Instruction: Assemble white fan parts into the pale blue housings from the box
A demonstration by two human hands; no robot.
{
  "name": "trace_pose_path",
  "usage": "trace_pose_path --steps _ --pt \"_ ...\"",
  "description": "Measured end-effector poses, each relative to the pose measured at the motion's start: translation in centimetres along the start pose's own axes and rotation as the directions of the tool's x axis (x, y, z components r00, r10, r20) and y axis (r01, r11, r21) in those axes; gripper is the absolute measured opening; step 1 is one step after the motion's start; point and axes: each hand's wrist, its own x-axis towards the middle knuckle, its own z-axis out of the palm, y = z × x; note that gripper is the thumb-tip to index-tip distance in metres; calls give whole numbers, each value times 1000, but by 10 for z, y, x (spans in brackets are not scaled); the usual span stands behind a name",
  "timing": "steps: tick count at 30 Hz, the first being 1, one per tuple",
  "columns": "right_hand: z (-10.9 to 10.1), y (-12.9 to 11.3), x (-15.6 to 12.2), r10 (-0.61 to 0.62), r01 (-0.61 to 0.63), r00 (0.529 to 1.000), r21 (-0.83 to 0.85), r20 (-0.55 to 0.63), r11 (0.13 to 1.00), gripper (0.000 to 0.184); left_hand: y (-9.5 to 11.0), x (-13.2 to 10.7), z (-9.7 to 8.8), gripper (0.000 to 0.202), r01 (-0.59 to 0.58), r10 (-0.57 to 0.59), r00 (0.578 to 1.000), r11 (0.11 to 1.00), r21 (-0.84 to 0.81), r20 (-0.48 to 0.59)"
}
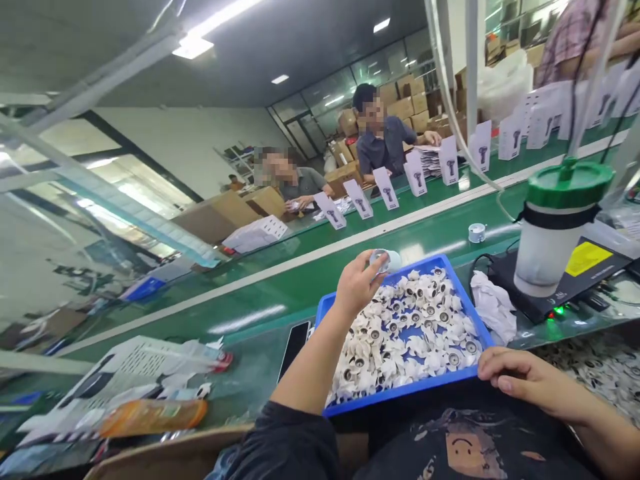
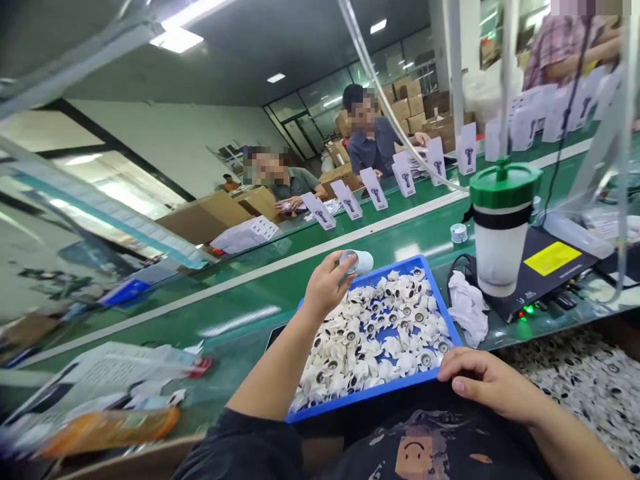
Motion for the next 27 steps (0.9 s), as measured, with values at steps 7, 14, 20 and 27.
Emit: trace_pose_path --steps 7,14,20,27 --pt "-14 -10 3 48 -34 992 -120 118 992 40 26 -28 -35 36 -164 170 985 977 134 -31" --pt "-15 -10 -11 45 -33 990 -88 134 996 38 21 1 -9 35 177 -180 980 983 39 90" --pt "-6 -12 -26 107 -103 991 -56 79 993 49 -4 76 70 60 411 -407 874 911 43 265" --pt "7 10 -53 156 -159 986 -41 -62 986 56 -13 102 120 33 340 -366 722 927 159 588"
